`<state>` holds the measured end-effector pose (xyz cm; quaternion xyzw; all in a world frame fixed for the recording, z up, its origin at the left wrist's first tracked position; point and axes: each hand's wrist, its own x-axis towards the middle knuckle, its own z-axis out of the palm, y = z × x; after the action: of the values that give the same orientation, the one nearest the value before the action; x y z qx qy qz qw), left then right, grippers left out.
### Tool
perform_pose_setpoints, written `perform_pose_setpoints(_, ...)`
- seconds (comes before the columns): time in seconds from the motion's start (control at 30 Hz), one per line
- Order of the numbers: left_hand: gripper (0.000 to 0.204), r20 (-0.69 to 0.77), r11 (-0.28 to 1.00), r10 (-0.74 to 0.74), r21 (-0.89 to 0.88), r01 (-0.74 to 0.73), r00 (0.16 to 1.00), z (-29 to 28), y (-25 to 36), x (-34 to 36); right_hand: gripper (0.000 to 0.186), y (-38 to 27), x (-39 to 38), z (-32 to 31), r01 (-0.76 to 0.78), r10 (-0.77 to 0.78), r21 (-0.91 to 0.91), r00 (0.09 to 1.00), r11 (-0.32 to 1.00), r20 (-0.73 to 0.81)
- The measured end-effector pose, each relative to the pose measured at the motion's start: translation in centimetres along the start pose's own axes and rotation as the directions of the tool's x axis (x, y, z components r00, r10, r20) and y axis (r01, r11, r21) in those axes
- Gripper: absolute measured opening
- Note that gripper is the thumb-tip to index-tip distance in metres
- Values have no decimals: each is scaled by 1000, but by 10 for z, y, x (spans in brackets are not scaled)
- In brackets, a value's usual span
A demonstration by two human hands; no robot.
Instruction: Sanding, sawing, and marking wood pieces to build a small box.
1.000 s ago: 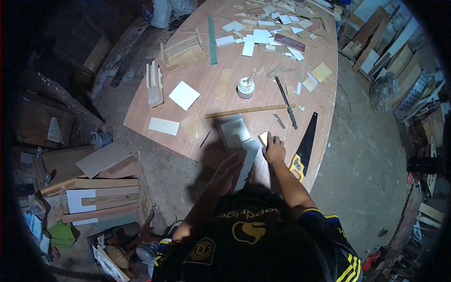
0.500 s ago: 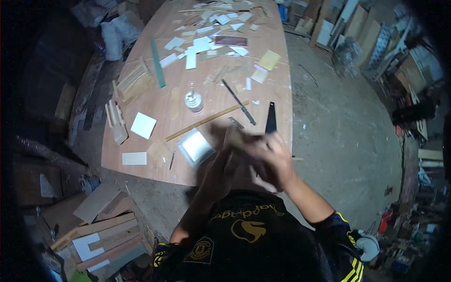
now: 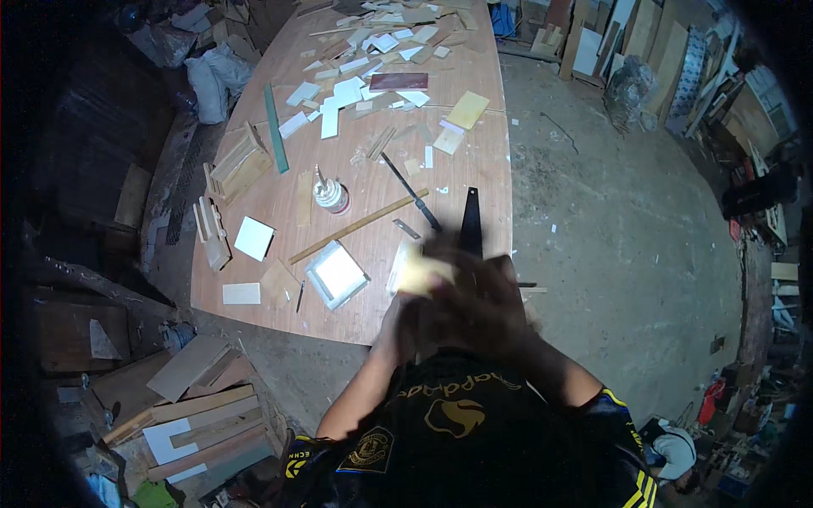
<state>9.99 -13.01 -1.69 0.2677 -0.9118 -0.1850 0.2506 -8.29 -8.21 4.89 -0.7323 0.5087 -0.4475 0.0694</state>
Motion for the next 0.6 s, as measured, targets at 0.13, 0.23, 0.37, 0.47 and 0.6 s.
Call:
perform_pose_setpoints(0.13, 67, 217, 184, -674, -877, 444, 706, 14, 26, 15, 44, 32, 9, -6, -126, 126, -119, 992, 985, -4)
perform_pose_setpoints(0.23, 68, 404, -28, -585, -876, 481, 703, -2, 46, 13, 42, 36, -2, -12, 52, -51, 8, 995, 999, -85)
perform_pose_setpoints(0.37, 70, 415, -274, -543, -909, 313, 730, 11, 57, 17, 47, 25, 10, -28, 60, -53, -165, 997, 985, 50)
perform_pose_setpoints(0.47, 70, 366, -201, -549, -930, 306, 751, 12, 69, 16, 45, 36, -10, -22, 130, -130, -6, 990, 991, -44)
perform_pose_setpoints(0.6, 68, 141, 294, -633, -866, 405, 761, 14, 77, 5, 38, 45, 0, -38, 340, -342, 48, 939, 939, 29)
